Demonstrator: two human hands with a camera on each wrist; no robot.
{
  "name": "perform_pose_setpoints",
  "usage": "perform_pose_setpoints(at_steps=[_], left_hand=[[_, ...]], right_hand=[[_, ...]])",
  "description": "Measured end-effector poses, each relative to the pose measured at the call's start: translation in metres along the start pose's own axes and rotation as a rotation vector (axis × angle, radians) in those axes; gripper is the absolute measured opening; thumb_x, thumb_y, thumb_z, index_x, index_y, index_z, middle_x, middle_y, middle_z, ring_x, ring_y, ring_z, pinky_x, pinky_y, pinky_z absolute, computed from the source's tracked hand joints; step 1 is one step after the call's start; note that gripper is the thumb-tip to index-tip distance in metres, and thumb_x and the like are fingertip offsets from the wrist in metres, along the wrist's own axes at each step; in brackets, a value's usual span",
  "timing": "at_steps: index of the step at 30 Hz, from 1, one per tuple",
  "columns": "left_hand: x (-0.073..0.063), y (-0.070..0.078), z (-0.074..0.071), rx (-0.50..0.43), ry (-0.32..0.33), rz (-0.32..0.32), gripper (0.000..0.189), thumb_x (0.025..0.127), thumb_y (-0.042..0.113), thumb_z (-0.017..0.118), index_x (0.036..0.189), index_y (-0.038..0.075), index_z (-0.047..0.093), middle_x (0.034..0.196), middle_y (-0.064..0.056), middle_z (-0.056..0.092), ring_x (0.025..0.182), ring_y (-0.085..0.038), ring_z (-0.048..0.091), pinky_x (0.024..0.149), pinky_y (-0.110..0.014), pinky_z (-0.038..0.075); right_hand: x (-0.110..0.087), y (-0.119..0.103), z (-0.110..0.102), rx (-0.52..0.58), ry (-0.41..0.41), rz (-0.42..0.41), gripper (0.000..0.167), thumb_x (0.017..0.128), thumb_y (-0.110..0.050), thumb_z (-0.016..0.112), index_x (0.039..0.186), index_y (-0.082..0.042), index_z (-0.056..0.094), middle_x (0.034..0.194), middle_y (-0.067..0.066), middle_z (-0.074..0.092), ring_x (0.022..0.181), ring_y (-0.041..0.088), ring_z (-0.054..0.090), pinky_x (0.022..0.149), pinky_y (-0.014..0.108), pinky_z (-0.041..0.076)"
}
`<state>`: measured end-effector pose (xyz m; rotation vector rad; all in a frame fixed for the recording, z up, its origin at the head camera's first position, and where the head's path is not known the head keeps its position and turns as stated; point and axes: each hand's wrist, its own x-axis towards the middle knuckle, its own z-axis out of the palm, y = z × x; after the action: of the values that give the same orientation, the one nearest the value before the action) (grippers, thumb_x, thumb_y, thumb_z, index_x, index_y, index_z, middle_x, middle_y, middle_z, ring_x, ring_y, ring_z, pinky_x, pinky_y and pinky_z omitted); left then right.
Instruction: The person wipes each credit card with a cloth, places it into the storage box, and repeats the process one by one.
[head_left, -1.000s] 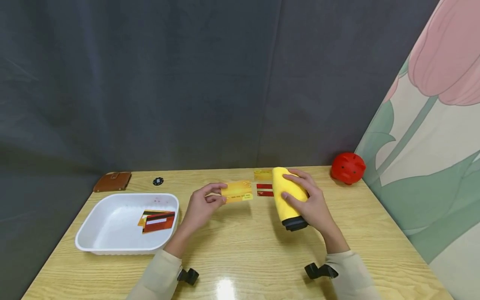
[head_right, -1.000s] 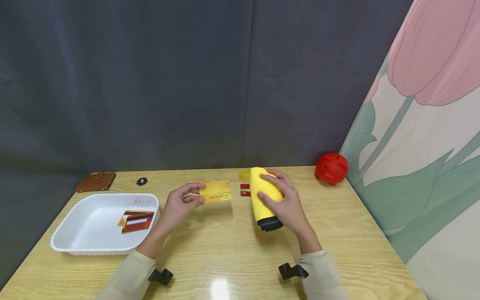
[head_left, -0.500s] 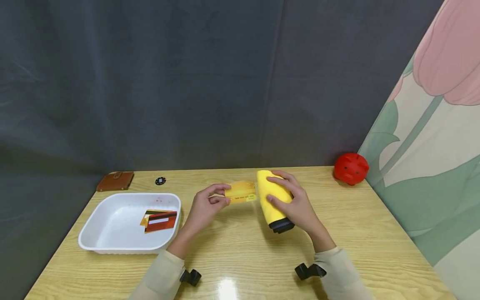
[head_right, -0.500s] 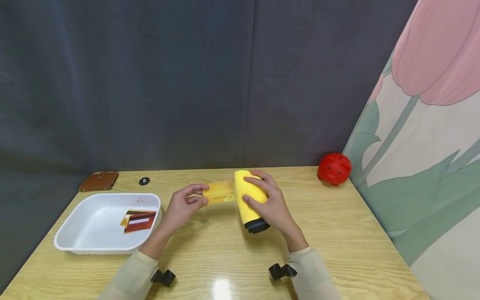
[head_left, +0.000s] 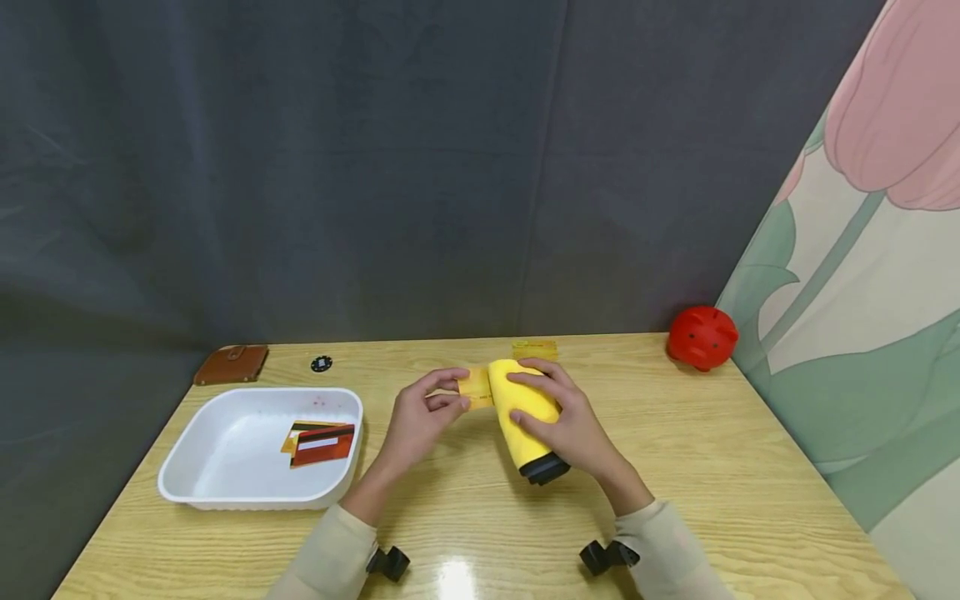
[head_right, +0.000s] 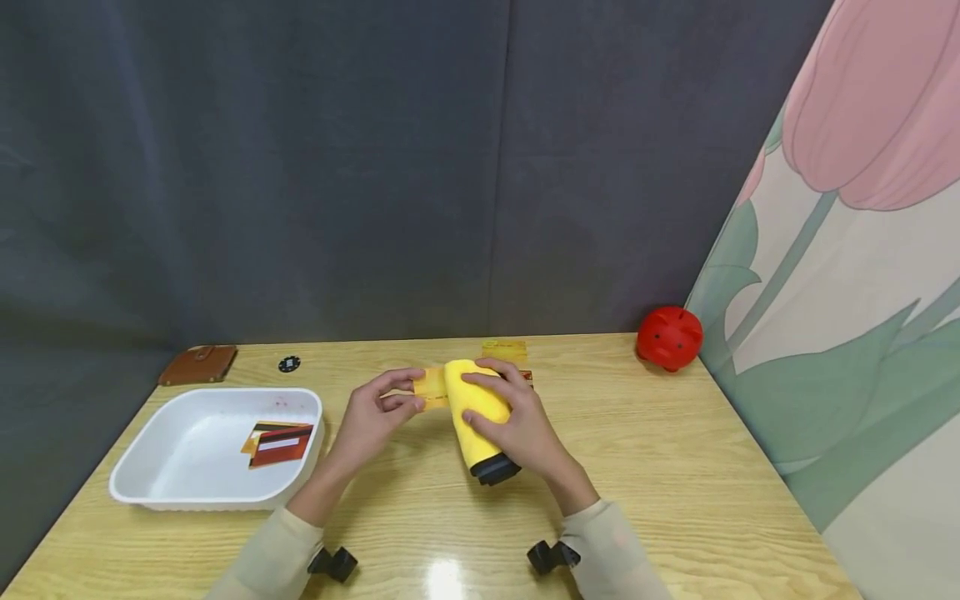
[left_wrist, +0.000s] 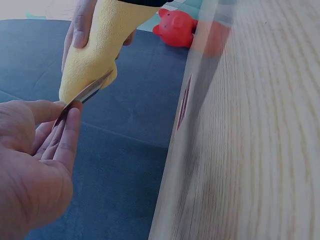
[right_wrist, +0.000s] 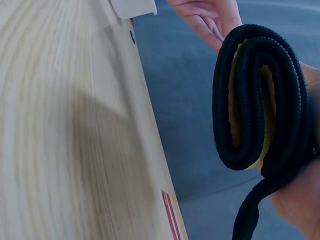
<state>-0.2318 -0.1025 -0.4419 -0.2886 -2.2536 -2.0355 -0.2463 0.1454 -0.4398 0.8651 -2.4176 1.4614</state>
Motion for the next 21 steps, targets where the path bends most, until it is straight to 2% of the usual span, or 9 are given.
perform_pose_setpoints(at_steps=[6, 10, 17, 21], left_hand=[[-0.001, -0.002, 0.003, 0.019, 0.007, 0.011, 0.037, 0.092, 0.005, 0.076, 0.128, 0.012, 0.07, 0.115, -0.014, 0.067, 0.096, -0.016, 0.076, 0.077, -0.021, 0.062], [-0.001, -0.003, 0.005, 0.023, 0.007, 0.014, 0.039, 0.092, 0.003, 0.075, 0.13, 0.013, 0.07, 0.115, -0.015, 0.066, 0.1, -0.02, 0.076, 0.079, -0.022, 0.062], [-0.002, -0.001, 0.006, 0.027, 0.02, 0.023, 0.04, 0.092, 0.003, 0.076, 0.13, 0.013, 0.07, 0.115, -0.016, 0.066, 0.104, -0.024, 0.076, 0.08, -0.022, 0.062], [-0.003, 0.001, 0.007, 0.029, 0.028, 0.038, 0.039, 0.092, 0.001, 0.076, 0.129, 0.013, 0.071, 0.115, -0.016, 0.066, 0.103, -0.025, 0.075, 0.078, -0.022, 0.062]], right_hand=[[-0.001, -0.007, 0.011, -0.029, -0.033, -0.056, 0.045, 0.091, -0.016, 0.081, 0.134, -0.019, 0.069, 0.151, 0.007, 0.052, 0.138, 0.032, 0.048, 0.094, 0.027, 0.051], [-0.001, -0.011, 0.016, -0.028, -0.048, -0.071, 0.046, 0.09, -0.017, 0.081, 0.134, -0.019, 0.069, 0.15, 0.006, 0.052, 0.142, 0.032, 0.047, 0.097, 0.029, 0.052], [0.0, -0.009, 0.015, -0.082, 0.003, -0.035, 0.046, 0.089, -0.016, 0.083, 0.133, -0.02, 0.071, 0.15, 0.006, 0.053, 0.132, 0.03, 0.054, 0.089, 0.028, 0.053], [0.001, -0.006, 0.008, -0.065, 0.027, 0.016, 0.046, 0.089, -0.015, 0.082, 0.134, -0.019, 0.07, 0.15, 0.008, 0.053, 0.123, 0.027, 0.057, 0.084, 0.025, 0.053]])
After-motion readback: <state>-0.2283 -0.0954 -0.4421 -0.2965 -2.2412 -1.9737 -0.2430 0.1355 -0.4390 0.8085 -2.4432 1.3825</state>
